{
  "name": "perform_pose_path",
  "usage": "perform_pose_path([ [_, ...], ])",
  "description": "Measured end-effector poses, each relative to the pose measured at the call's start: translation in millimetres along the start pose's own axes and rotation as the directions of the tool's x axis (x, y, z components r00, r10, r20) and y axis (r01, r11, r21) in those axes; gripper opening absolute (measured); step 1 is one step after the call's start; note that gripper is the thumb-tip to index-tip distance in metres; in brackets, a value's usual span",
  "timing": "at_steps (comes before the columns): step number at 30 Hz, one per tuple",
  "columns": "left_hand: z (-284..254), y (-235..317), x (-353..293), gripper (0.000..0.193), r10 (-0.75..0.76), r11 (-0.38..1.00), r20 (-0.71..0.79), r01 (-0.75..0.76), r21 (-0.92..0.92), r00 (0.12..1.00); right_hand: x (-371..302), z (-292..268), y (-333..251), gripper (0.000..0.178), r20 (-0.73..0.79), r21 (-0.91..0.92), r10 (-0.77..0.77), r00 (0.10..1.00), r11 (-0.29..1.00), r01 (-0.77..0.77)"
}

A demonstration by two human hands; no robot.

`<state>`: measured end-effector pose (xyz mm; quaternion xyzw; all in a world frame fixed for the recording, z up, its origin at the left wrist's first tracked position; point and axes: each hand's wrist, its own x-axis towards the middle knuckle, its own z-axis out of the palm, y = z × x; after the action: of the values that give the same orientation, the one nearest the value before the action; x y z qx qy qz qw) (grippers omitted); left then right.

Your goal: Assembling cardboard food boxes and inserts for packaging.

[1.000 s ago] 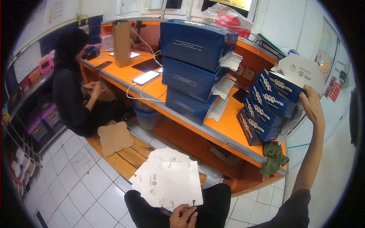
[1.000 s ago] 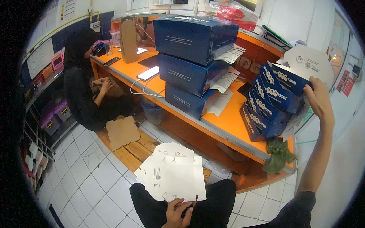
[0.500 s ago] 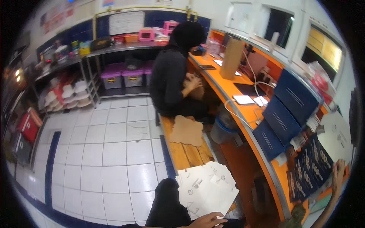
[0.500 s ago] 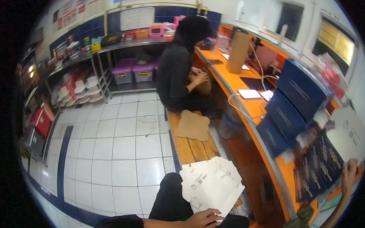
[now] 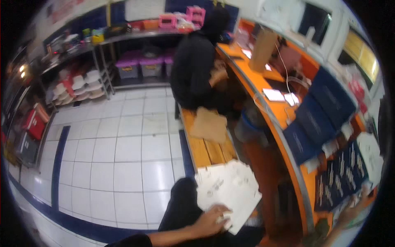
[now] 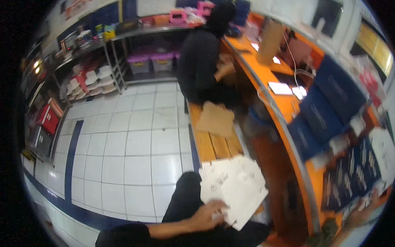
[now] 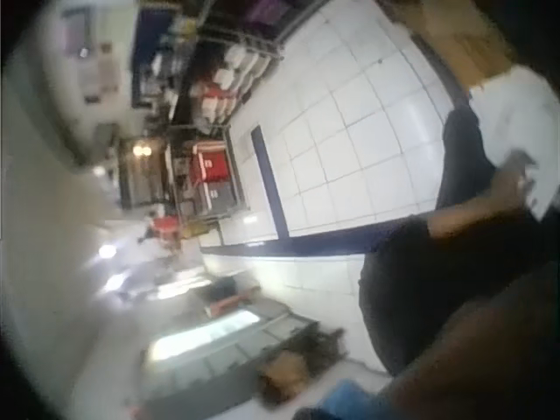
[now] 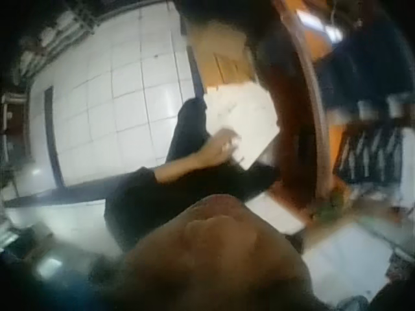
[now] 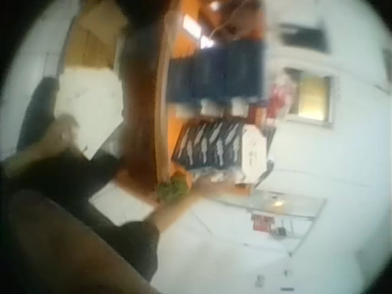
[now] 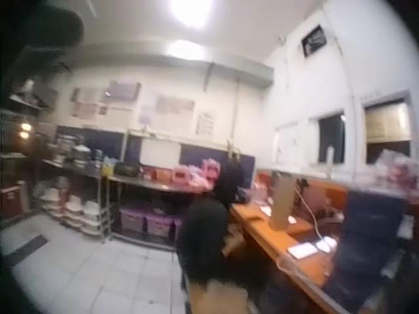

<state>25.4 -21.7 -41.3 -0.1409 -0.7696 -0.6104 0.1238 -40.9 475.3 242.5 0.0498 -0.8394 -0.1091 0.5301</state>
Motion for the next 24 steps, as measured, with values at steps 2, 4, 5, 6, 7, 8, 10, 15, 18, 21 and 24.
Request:
perform_pose_path([
  [2, -10.9, -8.1, 12.4, 0.031, -0.194, 0.981, -0.019, 0.194, -0.012, 0.981, -61.1, 6.1, -154.9, 0.05, 0.407, 0.339, 0.302, 0.862, 0.826, -0.45],
  [4, -28.2, -3.8, 30.1, 0.029, -0.209, 0.973, -0.144, 0.22, 0.064, 0.967, -75.5, 11.5, -294.4, 0.048, 0.78, 0.378, -0.037, 0.625, 0.823, -0.423],
  [5, -32.2, -2.7, 37.7, 0.028, -0.232, 0.97, -0.196, 0.242, 0.026, 0.953, -132.0, 36.8, -317.1, 0.058, 0.782, 0.498, -0.225, 0.581, 0.785, -0.367],
  [6, -33.6, -5.3, 39.3, 0.024, -0.27, 0.963, -0.229, 0.256, -0.087, 0.935, -188.3, 50.2, -343.5, 0.069, 0.818, 0.485, -0.287, 0.498, 0.81, -0.33],
  [7, -36.7, -6.7, 40.2, 0.021, -0.395, 0.899, -0.236, 0.321, -0.297, 0.888, -233.5, 58.5, -367.5, 0.074, 0.841, 0.469, -0.321, 0.436, 0.834, -0.29],
  [8, -38.0, -6.8, 43.0, 0.021, -0.418, 0.898, -0.221, 0.364, -0.245, 0.881, -270.4, 63.4, -380.1, 0.08, 0.862, 0.446, -0.337, 0.379, 0.859, -0.25],
  [10, -41.4, -23.8, 31.8, 0.022, -0.467, 0.872, -0.201, 0.411, -0.265, 0.861, -316.1, 72.9, -383.1, 0.08, 0.881, 0.43, -0.334, 0.337, 0.862, -0.27],
  [15, -43.0, -40.3, -1.5, 0.021, -0.577, 0.815, -0.049, 0.571, -0.095, 0.815, -317.3, 82.4, -359.7, 0.073, 0.916, 0.399, -0.331, 0.226, 0.81, -0.43],
  [18, -20.0, -46.4, -6.2, 0.02, -0.589, 0.808, 0.07, 0.589, 0.031, 0.805, -331.8, 85.1, -332.4, 0.064, 0.882, 0.446, -0.362, 0.303, 0.848, -0.287],
  [21, -2.7, -50.6, -9.9, 0.02, -0.55, 0.826, 0.257, 0.564, 0.026, 0.794, -336.7, 90.9, -319.9, 0.06, 0.837, 0.533, -0.45, 0.31, 0.797, -0.283],
  [24, 1.6, -47.7, -10.4, 0.02, -0.526, 0.849, 0.342, 0.507, 0.151, 0.779, -292.1, 92.2, -317.5, 0.044, 0.863, 0.504, -0.488, 0.132, 0.809, -0.302],
])
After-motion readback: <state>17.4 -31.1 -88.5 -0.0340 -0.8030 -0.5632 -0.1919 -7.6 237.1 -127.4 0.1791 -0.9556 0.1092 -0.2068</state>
